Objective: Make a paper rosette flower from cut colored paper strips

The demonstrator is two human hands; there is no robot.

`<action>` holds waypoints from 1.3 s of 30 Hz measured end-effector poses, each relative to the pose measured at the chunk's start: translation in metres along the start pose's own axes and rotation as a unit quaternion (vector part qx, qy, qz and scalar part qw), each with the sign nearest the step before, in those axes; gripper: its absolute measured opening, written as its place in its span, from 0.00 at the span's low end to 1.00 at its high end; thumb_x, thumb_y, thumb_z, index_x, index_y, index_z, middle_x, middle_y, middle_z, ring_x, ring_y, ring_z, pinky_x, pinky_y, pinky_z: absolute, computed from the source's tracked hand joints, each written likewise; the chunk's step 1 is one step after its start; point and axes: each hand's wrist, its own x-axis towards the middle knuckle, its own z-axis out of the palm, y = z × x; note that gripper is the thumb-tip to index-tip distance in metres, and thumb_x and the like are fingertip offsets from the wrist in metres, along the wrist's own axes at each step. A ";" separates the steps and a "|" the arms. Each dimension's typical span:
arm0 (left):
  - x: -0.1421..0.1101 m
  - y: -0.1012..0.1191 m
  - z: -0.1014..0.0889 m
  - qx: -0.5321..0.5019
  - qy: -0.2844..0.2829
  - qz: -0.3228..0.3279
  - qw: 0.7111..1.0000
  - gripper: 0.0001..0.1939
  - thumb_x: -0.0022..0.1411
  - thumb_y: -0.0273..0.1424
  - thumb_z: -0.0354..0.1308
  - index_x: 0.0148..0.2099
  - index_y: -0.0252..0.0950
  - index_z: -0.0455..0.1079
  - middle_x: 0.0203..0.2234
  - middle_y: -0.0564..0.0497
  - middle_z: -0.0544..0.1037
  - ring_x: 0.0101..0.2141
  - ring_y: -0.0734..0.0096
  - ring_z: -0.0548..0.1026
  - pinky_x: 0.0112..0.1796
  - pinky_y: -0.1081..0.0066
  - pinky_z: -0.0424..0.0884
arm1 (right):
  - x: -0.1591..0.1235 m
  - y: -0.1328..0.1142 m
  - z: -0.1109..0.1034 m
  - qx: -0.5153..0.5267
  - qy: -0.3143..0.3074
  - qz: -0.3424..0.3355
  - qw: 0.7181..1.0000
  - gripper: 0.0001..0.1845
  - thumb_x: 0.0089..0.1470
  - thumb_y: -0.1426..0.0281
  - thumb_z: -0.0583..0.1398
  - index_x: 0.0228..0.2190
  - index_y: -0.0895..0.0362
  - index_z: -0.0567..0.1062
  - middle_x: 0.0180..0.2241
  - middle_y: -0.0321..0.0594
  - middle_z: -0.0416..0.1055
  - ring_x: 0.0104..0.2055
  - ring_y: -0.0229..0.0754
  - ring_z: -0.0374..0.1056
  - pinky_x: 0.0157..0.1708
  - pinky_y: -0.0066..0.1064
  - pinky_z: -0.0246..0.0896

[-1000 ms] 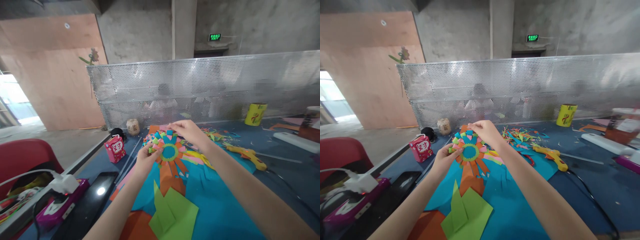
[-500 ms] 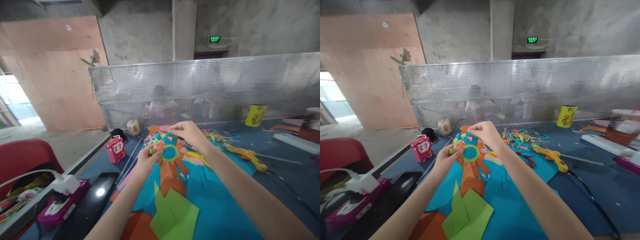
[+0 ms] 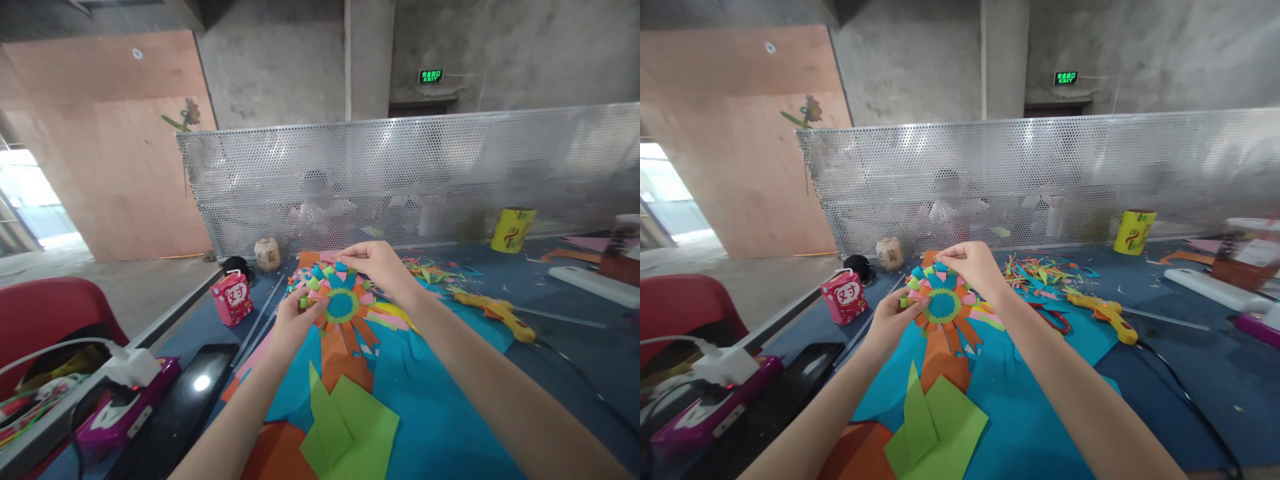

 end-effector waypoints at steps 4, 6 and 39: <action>0.000 0.000 0.001 -0.020 -0.001 -0.011 1.000 0.10 0.44 0.32 0.62 0.29 0.33 0.67 0.18 0.57 0.69 0.21 0.77 0.67 0.28 0.75 0.66 | 0.002 0.005 -0.001 0.004 0.006 -0.018 1.000 0.13 0.48 0.63 0.56 0.32 0.57 0.76 0.30 0.41 0.75 0.28 0.37 0.68 0.24 0.26 0.62; 0.001 0.000 0.001 -0.025 0.003 -0.010 1.000 0.10 0.44 0.32 0.62 0.29 0.33 0.67 0.18 0.57 0.69 0.21 0.78 0.66 0.28 0.75 0.66 | 0.003 0.007 -0.002 0.002 -0.002 -0.022 1.000 0.15 0.50 0.61 0.55 0.33 0.56 0.76 0.31 0.41 0.74 0.31 0.38 0.68 0.27 0.28 0.63; 0.012 -0.007 -0.007 -0.226 0.119 -0.088 0.963 0.22 0.36 0.29 0.66 0.37 0.37 0.65 0.27 0.53 0.75 0.24 0.74 0.73 0.22 0.76 0.69 | -0.133 0.103 0.018 -0.581 -0.073 0.077 0.807 0.32 0.51 0.56 0.46 0.56 0.54 0.53 0.58 0.42 0.49 0.60 0.57 0.38 0.53 0.59 0.32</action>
